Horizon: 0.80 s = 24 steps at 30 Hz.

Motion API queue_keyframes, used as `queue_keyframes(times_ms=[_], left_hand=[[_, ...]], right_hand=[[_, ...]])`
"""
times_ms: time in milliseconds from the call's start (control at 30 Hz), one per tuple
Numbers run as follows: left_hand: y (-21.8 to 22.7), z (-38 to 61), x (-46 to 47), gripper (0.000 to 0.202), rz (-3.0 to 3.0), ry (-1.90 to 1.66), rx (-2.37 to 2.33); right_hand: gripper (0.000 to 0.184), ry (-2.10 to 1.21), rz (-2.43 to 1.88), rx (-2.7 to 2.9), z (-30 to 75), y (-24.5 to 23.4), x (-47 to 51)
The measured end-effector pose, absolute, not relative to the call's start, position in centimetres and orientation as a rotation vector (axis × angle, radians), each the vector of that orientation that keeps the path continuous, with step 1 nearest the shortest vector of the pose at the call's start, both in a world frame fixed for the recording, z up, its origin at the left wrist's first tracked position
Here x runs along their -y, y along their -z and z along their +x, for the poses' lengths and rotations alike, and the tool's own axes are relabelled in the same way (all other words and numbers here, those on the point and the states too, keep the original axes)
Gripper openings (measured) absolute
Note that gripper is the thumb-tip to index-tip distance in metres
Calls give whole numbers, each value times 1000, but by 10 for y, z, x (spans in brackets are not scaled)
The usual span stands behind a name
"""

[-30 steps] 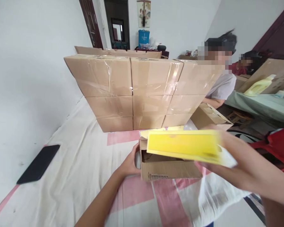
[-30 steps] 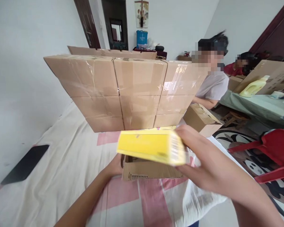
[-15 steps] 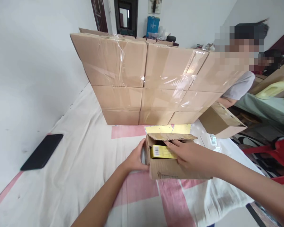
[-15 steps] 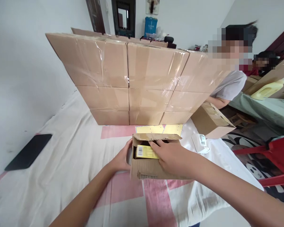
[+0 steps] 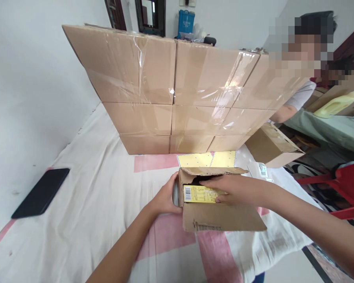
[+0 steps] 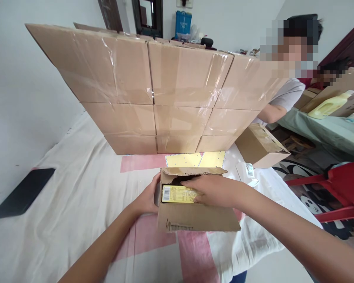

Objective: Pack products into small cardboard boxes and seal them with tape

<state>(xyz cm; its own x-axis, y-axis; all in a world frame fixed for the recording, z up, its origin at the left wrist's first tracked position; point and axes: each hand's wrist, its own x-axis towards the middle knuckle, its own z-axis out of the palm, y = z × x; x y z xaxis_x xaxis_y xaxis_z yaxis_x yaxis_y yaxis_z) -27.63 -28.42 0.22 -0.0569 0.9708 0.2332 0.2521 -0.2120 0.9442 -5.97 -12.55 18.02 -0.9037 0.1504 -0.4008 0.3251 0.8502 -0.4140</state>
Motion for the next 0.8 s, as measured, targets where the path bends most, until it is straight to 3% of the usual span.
queue_keyframes(times_ms=[233,433,667,800], left_hand=[[-2,-275,284,133,1514,-1313,-1334],[-1,-275,285,133,1520,-1300,-1340],[-6,-274,285,132,1517,-1305,-1353],[-7,-275,285,130,1504,-1281,-1393]], right_hand=[[64,744,312,-2653,-62,-188,129],[76,513,272,-2773,-61,-178,128],[64,156,229,-3055,-58,-176,128],[66,133,296,-3041,-52,-177,125]])
